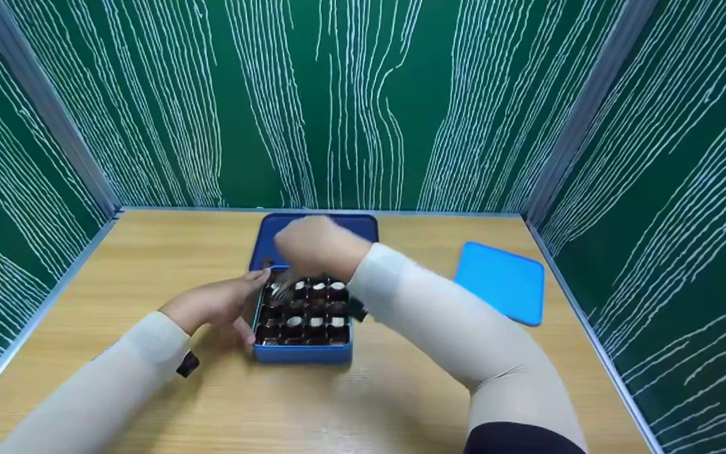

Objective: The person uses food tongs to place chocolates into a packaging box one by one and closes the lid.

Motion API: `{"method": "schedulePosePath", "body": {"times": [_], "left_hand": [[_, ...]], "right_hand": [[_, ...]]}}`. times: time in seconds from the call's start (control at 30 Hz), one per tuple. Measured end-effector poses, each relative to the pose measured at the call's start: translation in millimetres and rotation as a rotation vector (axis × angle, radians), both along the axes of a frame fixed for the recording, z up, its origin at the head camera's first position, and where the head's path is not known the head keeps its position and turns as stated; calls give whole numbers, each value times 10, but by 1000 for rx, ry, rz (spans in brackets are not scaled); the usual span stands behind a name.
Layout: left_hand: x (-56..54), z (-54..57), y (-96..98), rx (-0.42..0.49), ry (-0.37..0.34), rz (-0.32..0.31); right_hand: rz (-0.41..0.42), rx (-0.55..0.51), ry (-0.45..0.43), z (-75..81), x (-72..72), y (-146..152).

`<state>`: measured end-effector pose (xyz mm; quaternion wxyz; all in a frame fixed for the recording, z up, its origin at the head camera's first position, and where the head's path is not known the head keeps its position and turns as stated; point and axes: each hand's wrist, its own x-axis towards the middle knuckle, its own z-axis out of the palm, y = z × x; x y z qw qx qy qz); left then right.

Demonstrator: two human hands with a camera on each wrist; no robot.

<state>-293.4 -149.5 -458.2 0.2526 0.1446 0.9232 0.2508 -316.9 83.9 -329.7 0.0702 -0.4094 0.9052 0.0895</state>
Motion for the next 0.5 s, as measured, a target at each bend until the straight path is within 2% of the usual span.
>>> {"method": "schedulePosePath", "body": {"times": [0.17,0.2,0.37,0.4,0.5], "left_hand": [[-2,-32,9,122,-60,71],[3,-37,13,164,-93,103],[32,-35,29,222,-125,156],[42,-38,33,255,-153,178],[51,-42,39,277,-154,189]], "right_hand": [[32,64,-17,-110,129,-262],[31,72,-23,-125,139,-305],[28,105,-14,-191,153,-465],[30,110,-6,-202,155,-488],[45,130,28,-228,162,-544]]}}
